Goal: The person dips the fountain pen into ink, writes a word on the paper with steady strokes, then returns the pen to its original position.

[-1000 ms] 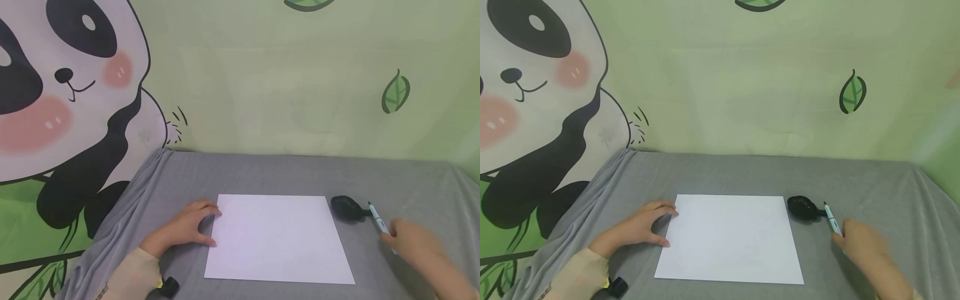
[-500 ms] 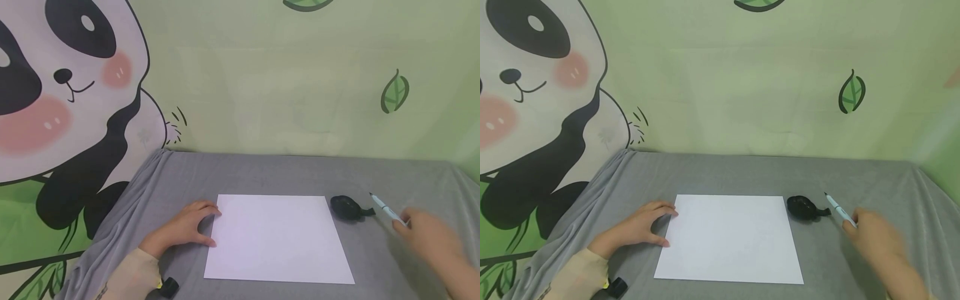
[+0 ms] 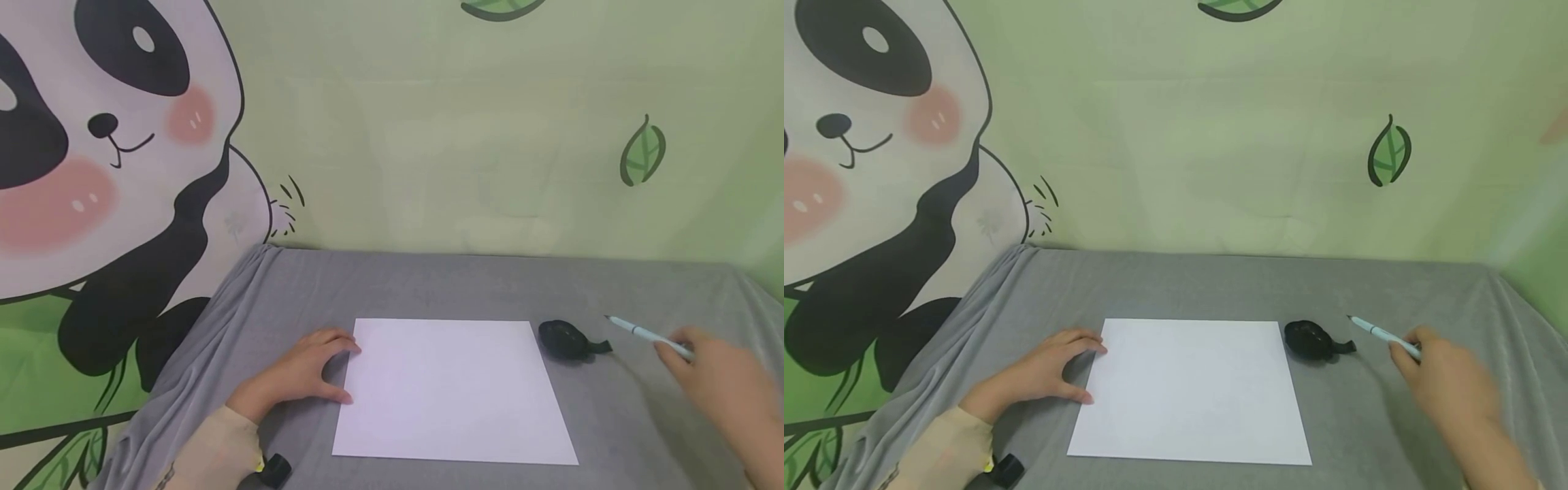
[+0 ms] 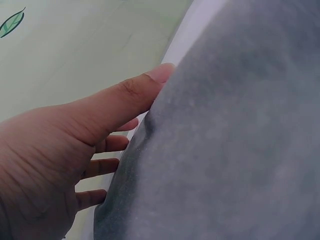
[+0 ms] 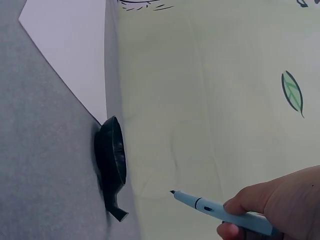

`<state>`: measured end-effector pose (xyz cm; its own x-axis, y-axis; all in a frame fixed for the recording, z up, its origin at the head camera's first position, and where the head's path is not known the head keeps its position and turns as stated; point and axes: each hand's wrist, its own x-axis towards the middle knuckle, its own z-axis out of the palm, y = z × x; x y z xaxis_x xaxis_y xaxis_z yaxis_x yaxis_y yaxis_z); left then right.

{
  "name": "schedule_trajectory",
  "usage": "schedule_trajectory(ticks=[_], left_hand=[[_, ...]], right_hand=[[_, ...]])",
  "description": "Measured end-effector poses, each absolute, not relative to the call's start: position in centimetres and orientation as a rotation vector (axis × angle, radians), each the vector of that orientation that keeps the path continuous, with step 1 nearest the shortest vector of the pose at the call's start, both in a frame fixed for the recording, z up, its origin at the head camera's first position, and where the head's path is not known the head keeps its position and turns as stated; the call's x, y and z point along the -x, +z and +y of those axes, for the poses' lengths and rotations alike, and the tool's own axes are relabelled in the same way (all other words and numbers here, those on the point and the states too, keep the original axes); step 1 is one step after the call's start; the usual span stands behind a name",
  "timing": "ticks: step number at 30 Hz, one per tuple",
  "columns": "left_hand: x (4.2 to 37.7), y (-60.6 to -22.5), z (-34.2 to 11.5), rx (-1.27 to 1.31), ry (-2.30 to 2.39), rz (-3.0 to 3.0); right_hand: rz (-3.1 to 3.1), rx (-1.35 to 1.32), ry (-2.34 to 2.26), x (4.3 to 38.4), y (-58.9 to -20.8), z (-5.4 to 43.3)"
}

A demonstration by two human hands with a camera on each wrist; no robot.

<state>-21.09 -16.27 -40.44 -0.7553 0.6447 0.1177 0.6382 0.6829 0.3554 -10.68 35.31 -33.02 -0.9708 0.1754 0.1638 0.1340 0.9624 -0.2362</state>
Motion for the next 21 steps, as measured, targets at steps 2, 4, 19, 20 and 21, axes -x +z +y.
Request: schedule_trajectory(ticks=[2, 4, 19, 20, 21], left_hand=[[21.08, -40.49, -16.31, -1.093, 0.593, 2.869], [21.05, -40.5, -16.31, -1.095, 0.596, 2.869], [21.06, -40.35, -16.18, -1.09, 0.603, 2.868], [21.07, -40.36, -16.18, -1.09, 0.602, 2.869], [21.07, -40.37, -16.18, -1.087, 0.6, 2.868]], right_hand=[[-2.88, 0.215, 0.338, 10.59, -32.92, 35.18], [-2.838, 0.201, 0.346, 10.57, -32.78, 35.07], [-2.736, 0.216, 0.567, 10.63, -33.0, 35.07], [-2.729, 0.219, 0.594, 10.69, -33.06, 35.08], [-2.721, 0.223, 0.624, 10.73, -33.13, 35.05]])
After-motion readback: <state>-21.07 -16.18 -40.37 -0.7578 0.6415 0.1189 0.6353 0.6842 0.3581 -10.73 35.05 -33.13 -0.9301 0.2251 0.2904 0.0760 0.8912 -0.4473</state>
